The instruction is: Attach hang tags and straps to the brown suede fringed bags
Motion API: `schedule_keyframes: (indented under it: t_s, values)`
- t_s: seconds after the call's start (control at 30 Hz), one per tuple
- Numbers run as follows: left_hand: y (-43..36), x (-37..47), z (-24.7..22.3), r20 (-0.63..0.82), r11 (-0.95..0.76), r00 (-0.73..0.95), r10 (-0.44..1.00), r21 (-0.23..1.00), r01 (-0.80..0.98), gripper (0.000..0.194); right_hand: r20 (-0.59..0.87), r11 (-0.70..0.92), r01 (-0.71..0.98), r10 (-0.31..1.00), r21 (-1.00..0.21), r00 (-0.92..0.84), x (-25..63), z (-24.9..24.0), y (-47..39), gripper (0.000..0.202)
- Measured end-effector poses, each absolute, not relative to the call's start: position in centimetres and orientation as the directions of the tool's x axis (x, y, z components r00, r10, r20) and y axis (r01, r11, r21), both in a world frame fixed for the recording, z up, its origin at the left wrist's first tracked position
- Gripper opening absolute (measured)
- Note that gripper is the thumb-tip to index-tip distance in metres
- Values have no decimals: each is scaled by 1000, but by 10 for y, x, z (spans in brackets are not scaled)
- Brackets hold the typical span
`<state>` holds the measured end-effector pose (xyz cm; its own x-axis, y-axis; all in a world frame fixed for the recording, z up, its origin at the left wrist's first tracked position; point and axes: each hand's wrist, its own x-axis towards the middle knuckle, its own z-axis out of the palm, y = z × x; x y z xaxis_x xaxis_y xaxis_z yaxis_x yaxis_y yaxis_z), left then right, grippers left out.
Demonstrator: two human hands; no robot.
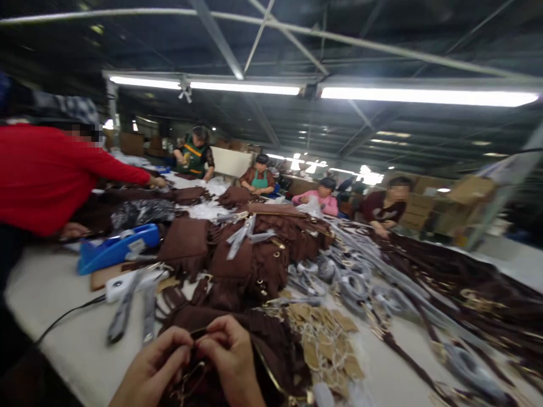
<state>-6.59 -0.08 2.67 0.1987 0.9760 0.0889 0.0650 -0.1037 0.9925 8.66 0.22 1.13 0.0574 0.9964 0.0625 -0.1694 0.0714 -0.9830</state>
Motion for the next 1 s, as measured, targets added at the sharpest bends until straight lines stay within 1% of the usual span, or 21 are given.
schedule_keyframes:
  t_s: [0.07,0.13,0.23,0.27,0.33,0.43,0.53,0.6,0.67,0.73,0.8,0.9,1.0]
  values:
    - [-2,-67,21,110,-122,240,965,992,35,26,78,82,-157,996,-984,30,89,10,3,37]
    - [-2,-65,18,49,-57,280,959,998,23,22,108,109,-119,994,-987,19,93,11,2,35]
    - [-3,-63,16,-89,82,344,935,996,35,31,170,171,-57,985,-984,21,96,12,0,30]
    - [-3,-62,16,-121,110,359,925,993,52,30,189,190,-40,982,-981,18,97,11,-1,28]
    - [-3,-62,16,-137,115,364,921,990,84,24,210,210,-7,978,-978,10,97,10,-1,26]
    - [0,-61,16,-90,64,327,941,994,92,21,182,182,17,983,-983,-8,99,8,0,29]
    - [2,-59,12,-48,27,288,956,997,77,21,108,106,-46,994,-993,-31,97,7,1,39]
    - [1,-57,6,-29,8,281,959,997,76,21,73,69,-68,995,-995,-61,94,7,0,41]
    - [0,-56,-2,30,-48,260,965,997,64,20,66,62,-50,995,-997,-79,92,6,0,41]
    - [-1,-55,-10,134,-148,232,963,988,44,20,57,55,-39,996,-998,-72,91,4,0,41]
    - [-1,-57,-15,202,-212,234,951,977,17,20,34,32,-36,997,-999,-62,93,0,0,40]
    - [0,-60,-20,206,-209,266,942,978,-16,19,36,36,-6,996,-999,-83,95,-4,0,36]
    - [-2,-64,-21,216,-219,261,941,976,-21,20,46,48,12,991,-999,-128,95,2,-2,32]
